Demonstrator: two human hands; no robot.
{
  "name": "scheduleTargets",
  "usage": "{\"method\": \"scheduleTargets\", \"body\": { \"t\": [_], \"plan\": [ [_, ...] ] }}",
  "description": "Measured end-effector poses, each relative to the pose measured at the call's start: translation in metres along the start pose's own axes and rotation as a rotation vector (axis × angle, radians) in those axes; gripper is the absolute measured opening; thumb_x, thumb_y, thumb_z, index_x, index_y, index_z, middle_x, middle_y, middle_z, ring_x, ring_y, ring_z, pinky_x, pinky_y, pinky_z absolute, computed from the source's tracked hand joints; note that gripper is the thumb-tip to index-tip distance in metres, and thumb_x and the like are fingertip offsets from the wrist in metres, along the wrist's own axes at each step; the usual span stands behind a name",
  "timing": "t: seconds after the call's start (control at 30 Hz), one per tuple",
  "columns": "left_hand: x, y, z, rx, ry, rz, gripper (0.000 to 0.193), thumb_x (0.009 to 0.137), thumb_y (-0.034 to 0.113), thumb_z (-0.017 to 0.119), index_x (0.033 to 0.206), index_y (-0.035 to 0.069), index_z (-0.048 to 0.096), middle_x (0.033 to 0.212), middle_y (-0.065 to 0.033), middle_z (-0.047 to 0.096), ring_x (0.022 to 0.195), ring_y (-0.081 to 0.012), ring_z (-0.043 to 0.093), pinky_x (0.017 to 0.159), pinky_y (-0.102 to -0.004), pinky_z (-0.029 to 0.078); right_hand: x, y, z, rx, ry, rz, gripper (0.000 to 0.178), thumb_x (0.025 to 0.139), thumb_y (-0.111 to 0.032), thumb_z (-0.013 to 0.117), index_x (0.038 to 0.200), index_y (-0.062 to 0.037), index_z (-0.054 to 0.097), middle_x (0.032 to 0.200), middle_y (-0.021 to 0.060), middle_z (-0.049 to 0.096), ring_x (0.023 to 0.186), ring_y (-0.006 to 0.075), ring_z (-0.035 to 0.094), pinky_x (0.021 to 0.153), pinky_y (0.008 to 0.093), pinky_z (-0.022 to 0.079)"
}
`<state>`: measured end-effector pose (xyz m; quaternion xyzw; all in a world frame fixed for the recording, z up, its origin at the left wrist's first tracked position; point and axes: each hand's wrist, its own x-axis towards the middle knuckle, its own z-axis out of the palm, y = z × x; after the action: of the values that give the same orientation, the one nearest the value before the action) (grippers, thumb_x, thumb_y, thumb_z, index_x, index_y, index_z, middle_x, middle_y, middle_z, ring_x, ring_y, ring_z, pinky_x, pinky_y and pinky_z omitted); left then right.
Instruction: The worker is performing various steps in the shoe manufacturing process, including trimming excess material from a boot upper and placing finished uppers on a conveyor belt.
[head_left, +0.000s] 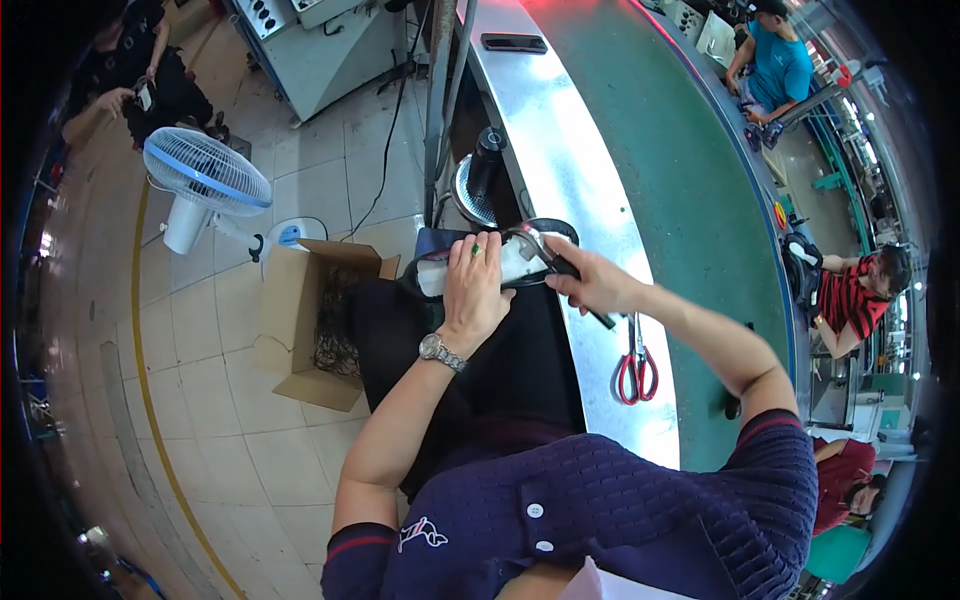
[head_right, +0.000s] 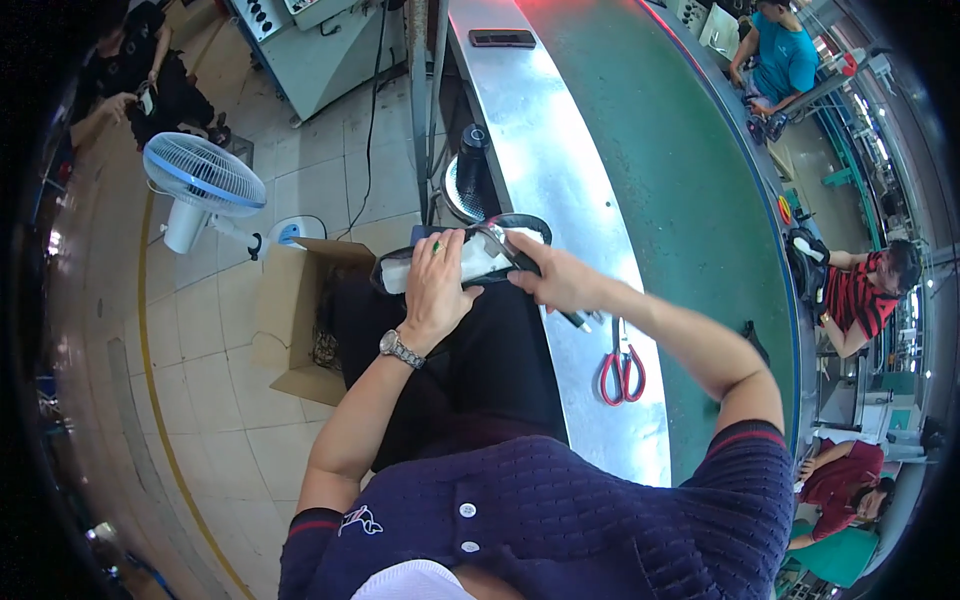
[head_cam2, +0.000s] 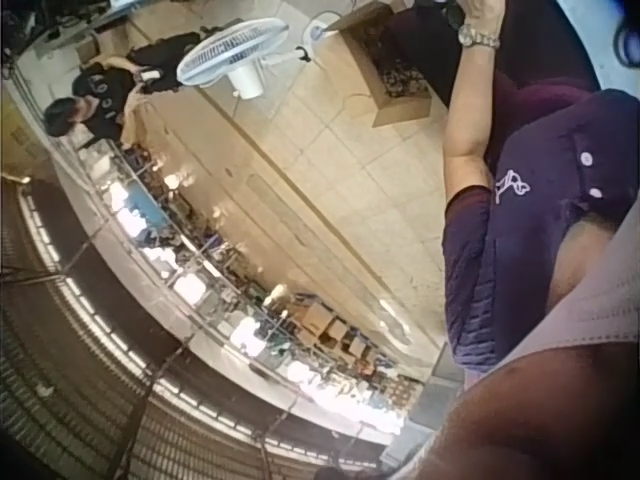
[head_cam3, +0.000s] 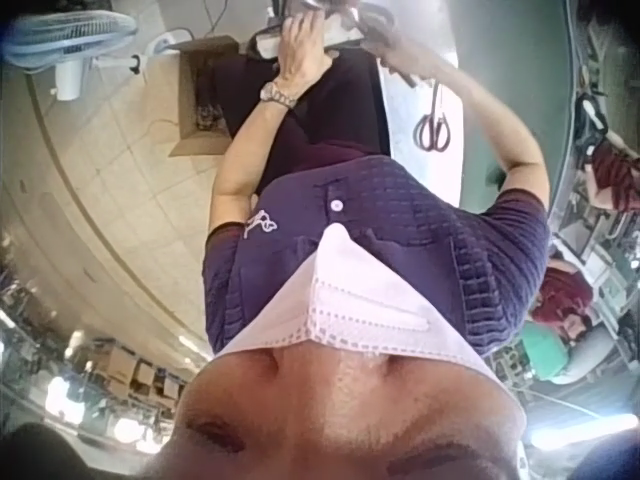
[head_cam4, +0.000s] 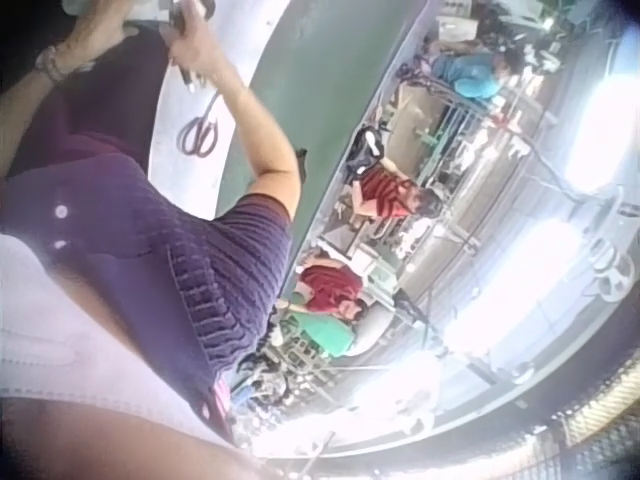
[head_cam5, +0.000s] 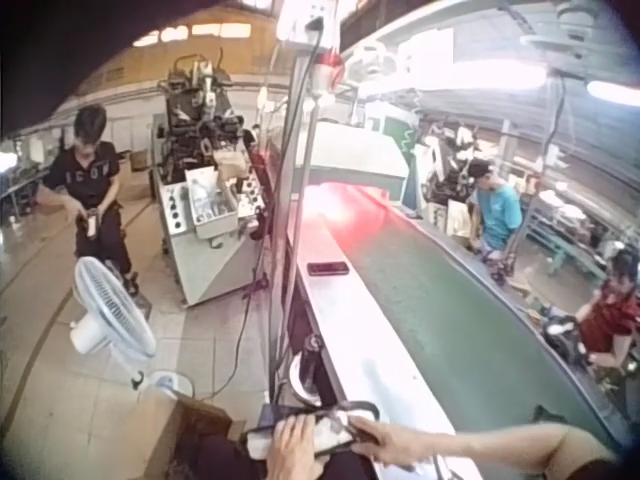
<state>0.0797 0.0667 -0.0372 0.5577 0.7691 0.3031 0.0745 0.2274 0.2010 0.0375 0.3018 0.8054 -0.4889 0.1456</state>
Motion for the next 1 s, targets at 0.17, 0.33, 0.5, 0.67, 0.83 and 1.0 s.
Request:
{"method": "scheduleTargets", "body": {
  "t": [0.17,0.33,0.5,0.67,0.83,1.0],
  "plan": [
    [-0.008,-0.009,0.013,0.02,0.124,0.169,0.079,0.061,0.014,0.084,0.129,-0.007,0.048,0.125,-0.0217,0.056,0.119,-0.0364,0.05,0.106,-0.043,0.037,-0.011,0.012,0.014,-0.233,0.169,-0.107,0.055,0.094,-0.014,0.057,0.144,-0.0079,0.033,0.079,0.026,0.064,0.067,0.0399,0.064,0.063,0.0475,0.048],
    [-0.013,-0.024,0.024,0.15,0.188,0.299,0.079,0.066,0.019,0.081,0.131,-0.009,0.047,0.127,-0.0247,0.054,0.122,-0.0384,0.049,0.107,-0.0445,0.036,-0.008,-0.008,-0.012,-0.75,0.163,-0.156,0.053,0.094,-0.014,0.057,0.142,-0.0086,0.037,0.075,0.0217,0.066,0.069,0.0394,0.066,0.064,0.0477,0.05],
    [-0.012,-0.027,0.027,0.312,0.213,0.374,0.07,0.077,0.028,0.072,0.129,-0.012,0.049,0.128,-0.0292,0.053,0.122,-0.0414,0.05,0.106,-0.0467,0.038,-0.004,-0.041,-0.021,-0.629,0.245,-0.233,0.056,0.094,-0.015,0.056,0.145,-0.0085,0.034,0.064,0.02,0.062,0.064,0.0399,0.064,0.06,0.0487,0.05],
    [-0.012,-0.03,0.035,0.393,0.25,0.401,0.061,0.083,0.025,0.063,0.128,-0.014,0.05,0.129,-0.0325,0.052,0.12,-0.0429,0.052,0.106,-0.0467,0.039,0.017,-0.004,-0.001,-0.659,0.264,-0.224,0.06,0.094,-0.014,0.056,0.147,-0.0111,0.029,0.065,0.0196,0.063,0.06,0.0395,0.063,0.058,0.0475,0.049],
    [-0.012,-0.024,0.03,0.349,0.262,0.383,0.051,0.088,0.019,0.054,0.126,-0.015,0.05,0.126,-0.0346,0.053,0.117,-0.0441,0.055,0.107,-0.046,0.038,0.012,-0.028,-0.003,-0.169,0.502,-0.208,0.057,0.097,-0.015,0.052,0.148,-0.0079,0.027,0.063,0.01,0.063,0.055,0.0207,0.063,0.058,0.0351,0.051],
    [-0.012,-0.029,0.034,0.412,0.239,0.358,0.051,0.088,0.017,0.053,0.128,-0.015,0.049,0.127,-0.0336,0.053,0.117,-0.0439,0.054,0.106,-0.0463,0.038,0.015,-0.028,-0.016,-0.253,0.084,0.075,0.058,0.1,-0.017,0.051,0.15,-0.0107,0.025,0.063,0.0063,0.059,0.05,0.0136,0.058,0.052,0.0315,0.05]
  ]
}}
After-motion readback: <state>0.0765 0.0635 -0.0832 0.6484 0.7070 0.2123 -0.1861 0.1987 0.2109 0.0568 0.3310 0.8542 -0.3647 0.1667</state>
